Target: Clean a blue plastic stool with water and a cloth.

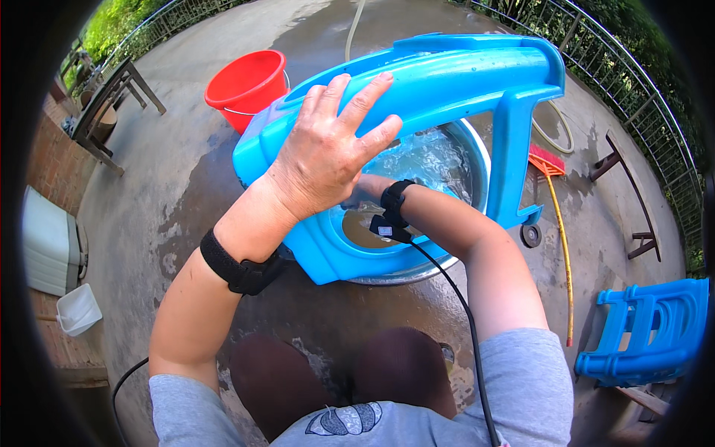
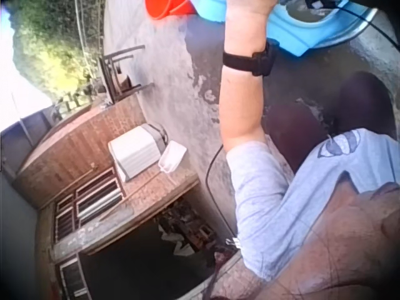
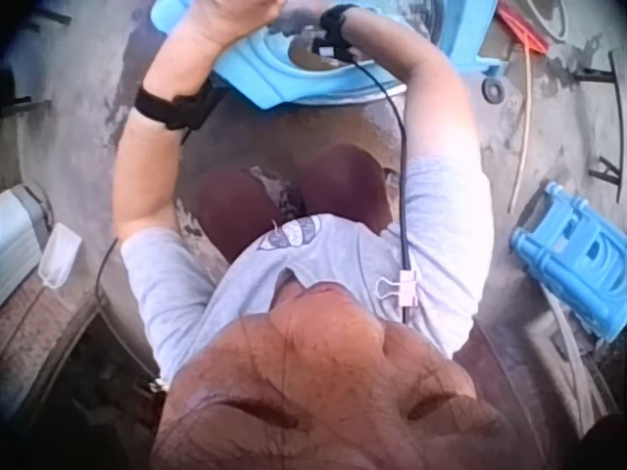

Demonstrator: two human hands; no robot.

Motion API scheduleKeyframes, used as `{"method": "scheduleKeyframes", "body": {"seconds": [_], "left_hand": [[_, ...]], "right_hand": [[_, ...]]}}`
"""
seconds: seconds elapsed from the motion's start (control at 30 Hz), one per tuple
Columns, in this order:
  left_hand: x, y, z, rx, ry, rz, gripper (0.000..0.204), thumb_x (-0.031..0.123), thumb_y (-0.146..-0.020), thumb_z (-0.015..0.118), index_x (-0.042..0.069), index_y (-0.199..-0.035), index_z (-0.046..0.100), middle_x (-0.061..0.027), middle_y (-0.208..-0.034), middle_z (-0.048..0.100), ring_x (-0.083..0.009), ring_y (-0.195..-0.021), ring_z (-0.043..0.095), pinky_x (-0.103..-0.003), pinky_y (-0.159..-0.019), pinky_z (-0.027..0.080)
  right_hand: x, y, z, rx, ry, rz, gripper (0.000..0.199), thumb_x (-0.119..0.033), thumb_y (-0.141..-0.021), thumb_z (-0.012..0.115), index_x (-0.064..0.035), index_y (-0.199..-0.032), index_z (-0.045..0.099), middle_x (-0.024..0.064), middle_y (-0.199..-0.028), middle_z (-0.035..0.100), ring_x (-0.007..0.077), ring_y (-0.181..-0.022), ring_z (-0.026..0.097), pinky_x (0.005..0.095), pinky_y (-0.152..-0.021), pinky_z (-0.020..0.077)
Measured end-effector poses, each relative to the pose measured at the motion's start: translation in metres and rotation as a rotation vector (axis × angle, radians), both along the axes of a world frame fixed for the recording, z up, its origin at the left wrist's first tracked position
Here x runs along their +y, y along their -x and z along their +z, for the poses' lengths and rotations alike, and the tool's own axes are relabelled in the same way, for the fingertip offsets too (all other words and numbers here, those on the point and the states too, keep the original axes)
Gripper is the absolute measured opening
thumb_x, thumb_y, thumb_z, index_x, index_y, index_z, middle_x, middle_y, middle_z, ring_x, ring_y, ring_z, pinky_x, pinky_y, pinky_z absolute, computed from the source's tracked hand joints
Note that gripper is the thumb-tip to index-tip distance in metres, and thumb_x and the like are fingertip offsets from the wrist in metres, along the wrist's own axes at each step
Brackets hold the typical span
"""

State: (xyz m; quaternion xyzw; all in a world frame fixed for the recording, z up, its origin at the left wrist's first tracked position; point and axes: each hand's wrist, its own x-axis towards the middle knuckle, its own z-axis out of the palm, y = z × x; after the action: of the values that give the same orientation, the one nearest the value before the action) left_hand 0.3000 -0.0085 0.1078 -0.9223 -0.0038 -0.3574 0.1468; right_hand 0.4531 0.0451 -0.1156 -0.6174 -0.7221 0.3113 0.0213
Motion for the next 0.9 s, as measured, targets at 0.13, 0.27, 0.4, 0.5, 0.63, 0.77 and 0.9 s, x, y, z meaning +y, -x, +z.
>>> {"method": "scheduleKeyframes", "body": {"seconds": [0.13,0.27,0.4,0.5,0.63,0.77,0.9], "left_hand": [[0.004,0.002,-0.002,-0.022,-0.036,-0.002,0.068,-0.002,-0.062,0.076,0.015,-0.127,0.063,-0.0169,-0.158,0.046,-0.0497,-0.128,0.053,-0.058,-0.102,0.048],[0.006,0.012,-0.003,-0.018,-0.028,0.005,0.068,-0.002,-0.063,0.078,0.015,-0.127,0.062,-0.0173,-0.159,0.045,-0.0493,-0.128,0.053,-0.058,-0.102,0.047],[0.004,0.013,0.0,-0.013,-0.024,0.009,0.07,-0.001,-0.064,0.08,0.017,-0.129,0.06,-0.017,-0.16,0.042,-0.0488,-0.129,0.052,-0.059,-0.105,0.046],[0.003,0.01,-0.002,-0.007,-0.002,0.021,0.073,0.001,-0.065,0.083,0.02,-0.132,0.059,-0.0153,-0.161,0.042,-0.0472,-0.137,0.046,-0.061,-0.112,0.041],[0.001,0.021,-0.026,0.012,-0.109,0.134,0.059,0.008,-0.075,0.078,0.015,-0.131,0.062,-0.0133,-0.16,0.043,-0.0375,-0.15,0.037,-0.065,-0.121,0.026],[-0.063,0.024,-0.082,0.126,0.006,0.095,0.045,0.02,-0.087,0.07,0.005,-0.128,0.063,-0.0165,-0.151,0.052,-0.0321,-0.145,0.044,-0.065,-0.123,0.021],[-0.137,-0.002,-0.134,0.508,0.585,0.338,0.051,0.047,-0.09,0.074,0.004,-0.116,0.064,-0.0156,-0.095,0.071,-0.0322,-0.095,0.069,-0.048,-0.089,0.04]], "right_hand": [[-0.019,-0.01,-0.008,-0.063,-0.01,0.115,0.027,-0.01,-0.09,0.062,-0.0012,-0.112,0.076,0.0231,-0.119,0.073,0.0382,-0.112,0.071,0.0472,-0.094,0.0571],[-0.046,-0.052,0.009,-0.374,-0.032,-0.136,0.028,-0.011,-0.092,0.061,-0.0027,-0.113,0.077,0.0219,-0.12,0.074,0.0367,-0.111,0.072,0.0463,-0.093,0.0575],[-0.074,-0.085,0.04,-0.652,0.021,-0.316,0.028,-0.014,-0.094,0.059,-0.0064,-0.113,0.078,0.0192,-0.118,0.075,0.0339,-0.109,0.074,0.0468,-0.091,0.0586],[-0.09,-0.089,0.064,-0.728,-0.031,-0.288,0.025,-0.014,-0.093,0.061,-0.0065,-0.111,0.078,0.0186,-0.116,0.076,0.0349,-0.108,0.074,0.0477,-0.09,0.0588],[-0.118,-0.049,0.123,-0.689,-0.093,-0.228,0.025,-0.015,-0.09,0.063,-0.0069,-0.107,0.079,0.0175,-0.111,0.077,0.0343,-0.104,0.076,0.0463,-0.085,0.0608],[-0.185,-0.047,0.159,-0.661,-0.185,-0.292,0.023,-0.012,-0.086,0.063,-0.0051,-0.102,0.078,0.0218,-0.101,0.077,0.0368,-0.096,0.076,0.0474,-0.08,0.0612],[-0.247,-0.07,0.149,-0.627,-0.414,-0.426,0.022,-0.01,-0.087,0.061,-0.0047,-0.105,0.073,0.0202,-0.09,0.074,0.0385,-0.086,0.075,0.0495,-0.073,0.0594]]}}
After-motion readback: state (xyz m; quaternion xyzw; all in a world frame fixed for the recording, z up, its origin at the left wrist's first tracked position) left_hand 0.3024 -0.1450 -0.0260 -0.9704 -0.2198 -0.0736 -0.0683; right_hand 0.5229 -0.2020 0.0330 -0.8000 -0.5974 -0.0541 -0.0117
